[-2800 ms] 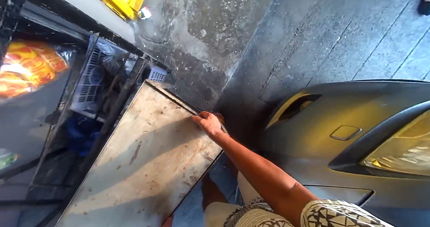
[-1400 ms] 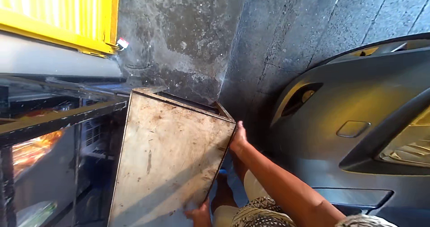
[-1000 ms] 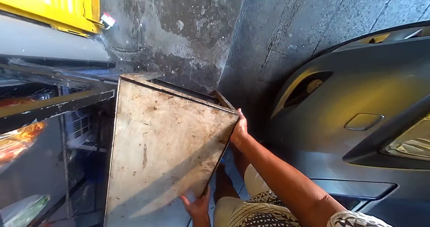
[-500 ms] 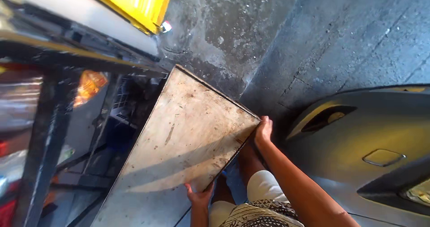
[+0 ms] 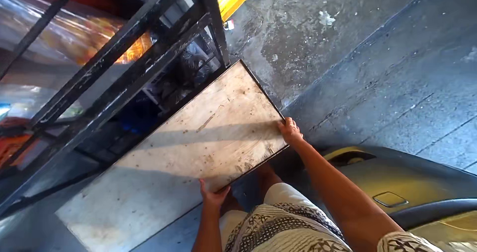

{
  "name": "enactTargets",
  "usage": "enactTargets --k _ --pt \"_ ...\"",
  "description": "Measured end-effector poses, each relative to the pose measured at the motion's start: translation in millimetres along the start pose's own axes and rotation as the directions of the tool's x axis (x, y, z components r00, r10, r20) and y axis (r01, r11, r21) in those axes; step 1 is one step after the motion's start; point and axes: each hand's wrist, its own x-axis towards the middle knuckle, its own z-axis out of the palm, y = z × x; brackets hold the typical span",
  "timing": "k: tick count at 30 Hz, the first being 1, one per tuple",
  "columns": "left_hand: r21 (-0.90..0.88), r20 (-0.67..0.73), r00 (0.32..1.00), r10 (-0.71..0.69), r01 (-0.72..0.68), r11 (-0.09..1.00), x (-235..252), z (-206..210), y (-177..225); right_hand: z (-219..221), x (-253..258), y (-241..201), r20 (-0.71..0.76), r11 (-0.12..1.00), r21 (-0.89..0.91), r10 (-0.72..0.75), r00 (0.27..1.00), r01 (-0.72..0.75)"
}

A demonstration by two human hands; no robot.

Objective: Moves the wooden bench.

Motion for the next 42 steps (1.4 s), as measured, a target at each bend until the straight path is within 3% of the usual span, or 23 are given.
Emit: enactTargets --k 5,12,15,17,19,22,26,31,36,37,39,41,42 --pt "0.056 0.059 0.996 -0.059 0.056 0.997 -1.8 -5.0 2.0 -3.1 -2.3 -1.0 -0.037 0.999 -0.044 0.03 0.999 -0.031" --pt "0.092 0.22 0.969 -0.114 0.095 0.991 1.3 -40.7 7.3 9.8 5.0 2.8 -0.113 0.996 -0.05 -0.08 0.99 0.075" --pt "0.322 0.344 0.931 -0.122 0.006 0.947 1.7 -89.6 5.7 35.4 -37.1 7.2 -0.374 0.978 0.161 -0.068 0.925 0.137" --pt "0.327 0.324 0.945 -0.056 -0.056 0.943 11.2 -137.4 7.8 74.5 -72.9 13.9 -0.45 0.909 0.402 0.092 0.888 0.11" --pt "0.128 0.219 0.975 0.046 -0.076 0.989 31.8 -193.1 17.4 121.8 -121.1 21.4 -0.287 0.829 0.558 0.215 0.934 -0.019" --pt "-0.234 -0.031 0.988 0.153 -0.156 0.96 69.9 -273.2 49.6 197.8 -166.9 30.1 0.151 0.704 0.681 0.135 0.979 -0.202" --pt "-0.298 -0.086 0.976 0.199 -0.216 0.93 100.2 -347.6 106.1 292.8 -202.1 1.9 0.38 0.729 0.624 0.033 0.925 -0.282" --pt "-0.421 0.04 0.957 0.286 -0.243 0.874 121.6 -369.3 129.9 360.0 -236.7 -37.8 0.435 0.826 0.522 -0.041 0.899 -0.215" --pt "-0.644 0.1 0.947 0.307 -0.173 0.745 128.1 -381.8 160.7 361.5 -267.5 -71.7 0.405 0.932 0.333 -0.002 0.914 -0.146" --pt "-0.654 0.106 0.95 0.293 -0.156 0.741 130.5 -385.0 164.9 357.0 -261.3 -67.9 0.458 0.934 0.331 -0.031 0.888 -0.138" --pt "-0.666 0.119 0.948 0.294 -0.143 0.732 140.7 -388.3 170.1 344.0 -238.0 -55.3 0.694 0.951 0.307 -0.202 0.691 -0.03" --pt "-0.663 0.114 0.942 0.316 -0.165 0.73 150.4 -392.3 174.0 378.4 -284.9 -76.3 0.421 0.959 0.279 -0.069 0.904 -0.057" --pt "-0.634 0.107 0.941 0.322 -0.185 0.75 153.0 -396.0 173.6 389.9 -291.6 -79.0 0.342 0.952 0.304 -0.06 0.938 -0.049"
